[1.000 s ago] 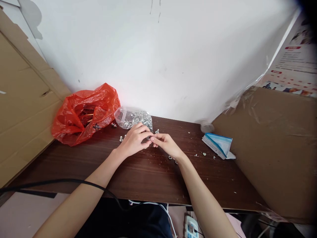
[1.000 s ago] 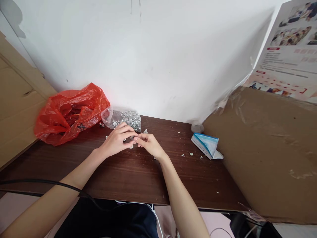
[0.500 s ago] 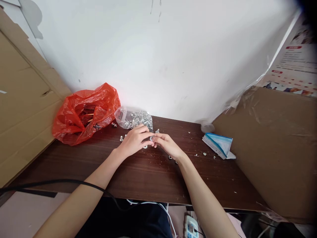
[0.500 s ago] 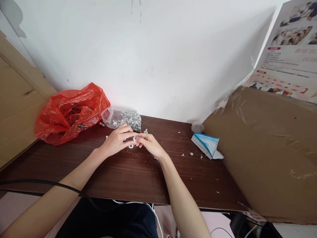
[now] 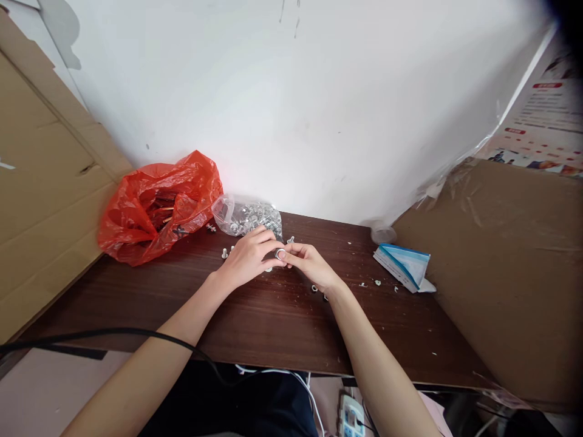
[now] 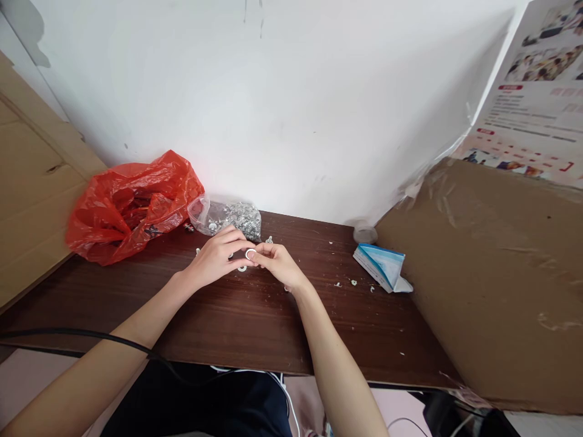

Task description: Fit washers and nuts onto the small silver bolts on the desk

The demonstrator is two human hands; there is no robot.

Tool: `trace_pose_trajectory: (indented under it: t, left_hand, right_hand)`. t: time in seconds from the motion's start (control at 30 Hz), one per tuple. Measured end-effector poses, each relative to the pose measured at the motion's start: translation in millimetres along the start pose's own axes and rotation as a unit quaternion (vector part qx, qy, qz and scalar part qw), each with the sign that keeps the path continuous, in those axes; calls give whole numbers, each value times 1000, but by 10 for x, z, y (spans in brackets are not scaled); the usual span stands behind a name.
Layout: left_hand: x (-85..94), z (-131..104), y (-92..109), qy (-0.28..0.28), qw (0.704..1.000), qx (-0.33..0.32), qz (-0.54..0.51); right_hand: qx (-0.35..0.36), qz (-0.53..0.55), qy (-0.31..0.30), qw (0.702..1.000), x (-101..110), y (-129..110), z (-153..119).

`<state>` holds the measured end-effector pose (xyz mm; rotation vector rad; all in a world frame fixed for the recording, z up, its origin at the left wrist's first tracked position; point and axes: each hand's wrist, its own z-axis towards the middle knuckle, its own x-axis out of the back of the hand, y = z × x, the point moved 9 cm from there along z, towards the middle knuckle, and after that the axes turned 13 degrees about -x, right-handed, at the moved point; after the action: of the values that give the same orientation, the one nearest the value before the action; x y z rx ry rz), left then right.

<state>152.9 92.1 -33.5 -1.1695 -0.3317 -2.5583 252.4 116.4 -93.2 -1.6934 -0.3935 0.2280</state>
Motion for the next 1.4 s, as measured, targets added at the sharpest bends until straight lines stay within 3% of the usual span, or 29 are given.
trace_pose_trajectory:
  t: [0.27, 0.43, 0.83, 0.97, 1.1, 1.23, 1.4]
  left_hand:
    - [-225, -131, -129, -126, 989, 53, 62]
    - [-288, -154, -127, -173, 981, 62, 57]
    - [-324, -159, -139, -179, 980, 81, 22]
    - [-251, -73, -54, -133, 990, 44, -9]
    - [-48, -55, -170, 13, 992, 103, -77]
    - [45, -165, -368, 135, 953, 212, -172]
    - [-12, -248, -450, 178, 911, 278, -245]
  right_hand:
    - [1, -39, 163, 986, 414, 27, -2]
    - [6, -31, 171, 985, 430, 23, 1]
    - [20, -53, 135, 989, 351, 11, 20]
    - [31, -73, 105, 991, 304, 5, 35]
    - [49, -71, 96, 992, 263, -63, 2]
    - [67, -49, 78, 994, 152, -127, -24]
    - [108, -59, 98, 987, 88, -150, -27]
